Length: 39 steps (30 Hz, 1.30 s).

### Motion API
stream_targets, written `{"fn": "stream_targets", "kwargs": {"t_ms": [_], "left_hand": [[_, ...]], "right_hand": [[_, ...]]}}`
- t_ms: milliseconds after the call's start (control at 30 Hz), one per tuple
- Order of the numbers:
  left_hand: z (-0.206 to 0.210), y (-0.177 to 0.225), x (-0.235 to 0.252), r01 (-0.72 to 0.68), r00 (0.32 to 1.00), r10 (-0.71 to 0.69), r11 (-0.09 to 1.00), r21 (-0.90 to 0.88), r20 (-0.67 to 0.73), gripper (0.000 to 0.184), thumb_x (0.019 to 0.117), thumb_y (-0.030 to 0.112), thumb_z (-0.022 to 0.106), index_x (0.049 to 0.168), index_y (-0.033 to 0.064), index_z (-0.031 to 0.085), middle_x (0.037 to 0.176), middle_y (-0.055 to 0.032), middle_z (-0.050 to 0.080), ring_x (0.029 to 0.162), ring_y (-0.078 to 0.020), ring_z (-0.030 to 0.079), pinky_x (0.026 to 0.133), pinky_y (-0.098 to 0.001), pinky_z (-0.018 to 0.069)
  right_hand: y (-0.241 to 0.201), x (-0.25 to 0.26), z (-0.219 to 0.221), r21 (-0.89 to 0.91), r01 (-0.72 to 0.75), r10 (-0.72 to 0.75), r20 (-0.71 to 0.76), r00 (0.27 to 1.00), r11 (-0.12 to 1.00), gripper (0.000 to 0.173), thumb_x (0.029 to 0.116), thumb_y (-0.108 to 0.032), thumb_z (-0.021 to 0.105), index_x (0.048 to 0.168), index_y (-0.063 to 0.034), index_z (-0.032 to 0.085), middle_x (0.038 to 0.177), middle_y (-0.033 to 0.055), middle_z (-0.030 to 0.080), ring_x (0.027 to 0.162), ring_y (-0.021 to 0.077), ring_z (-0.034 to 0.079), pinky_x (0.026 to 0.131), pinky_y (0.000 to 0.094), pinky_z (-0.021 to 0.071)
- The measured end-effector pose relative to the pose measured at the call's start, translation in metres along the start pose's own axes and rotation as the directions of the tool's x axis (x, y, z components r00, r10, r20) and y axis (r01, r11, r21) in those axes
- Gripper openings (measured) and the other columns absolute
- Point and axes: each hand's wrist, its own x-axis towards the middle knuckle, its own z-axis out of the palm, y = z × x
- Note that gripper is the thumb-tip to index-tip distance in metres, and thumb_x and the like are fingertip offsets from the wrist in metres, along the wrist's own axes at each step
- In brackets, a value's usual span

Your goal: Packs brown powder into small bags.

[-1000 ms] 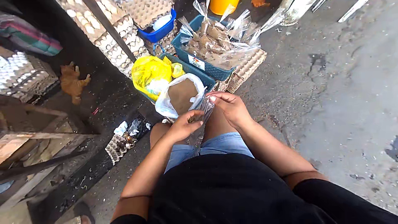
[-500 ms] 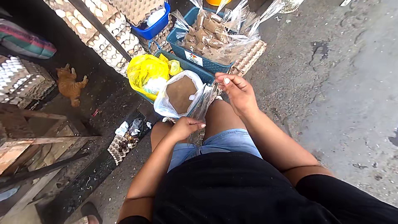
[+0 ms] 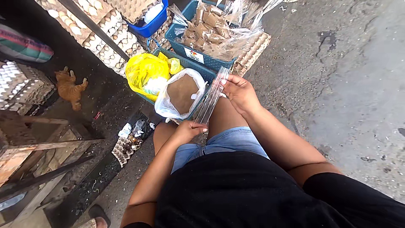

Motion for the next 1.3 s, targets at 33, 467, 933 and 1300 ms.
{"fn": "stream_targets", "kwargs": {"t_ms": [33,467,933,1300], "left_hand": [[0.002,0.002,0.001,-0.043,0.998,0.041,0.998,-0.054,-0.037,0.031,0.0985,0.017,0.068,0.123,-0.0015,0.070,0.121,-0.0102,0.072,0.111,-0.0075,0.067,0.101,-0.0270,0.0518],[-0.091,-0.017,0.009,-0.014,0.588,0.634,0.629,0.777,-0.503,0.021,0.1016,0.010,0.058,0.108,-0.0044,0.072,0.113,-0.0219,0.072,0.114,-0.0392,0.066,0.102,-0.0525,0.0512],[-0.080,-0.065,0.078,-0.127,0.663,0.299,0.948,0.291,-0.686,0.020,0.1076,0.007,0.047,0.113,-0.0080,0.059,0.102,-0.0169,0.072,0.091,-0.0208,0.071,0.088,-0.0376,0.0568],[-0.089,-0.076,0.082,-0.156,0.678,0.294,0.953,0.259,-0.673,0.026,0.0988,0.008,0.066,0.119,-0.0070,0.061,0.106,-0.0200,0.070,0.093,-0.0238,0.069,0.088,-0.0383,0.0569]], "right_hand": [[0.004,-0.006,0.004,-0.009,-0.015,0.015,0.024,1.000,1.000,0.020,0.1045,-0.010,0.055,0.121,-0.0071,0.066,0.107,0.0049,0.075,0.097,0.0129,0.073,0.092,0.0308,0.0583],[0.022,0.063,-0.028,-0.605,0.129,-0.100,0.082,0.992,0.785,0.058,0.1011,-0.018,0.063,0.153,-0.0028,0.041,0.134,0.0200,0.061,0.115,0.0243,0.065,0.096,0.0385,0.0544],[0.079,0.085,0.045,-0.712,0.159,0.083,0.293,0.953,0.684,0.031,0.1074,-0.009,0.047,0.133,-0.0010,0.062,0.120,0.0156,0.071,0.103,0.0241,0.071,0.095,0.0425,0.0563],[0.110,0.139,0.073,-0.783,0.260,-0.121,0.232,0.965,0.565,0.033,0.1085,-0.005,0.040,0.137,0.0055,0.052,0.115,0.0223,0.067,0.108,0.0343,0.067,0.100,0.0463,0.0520]]}}
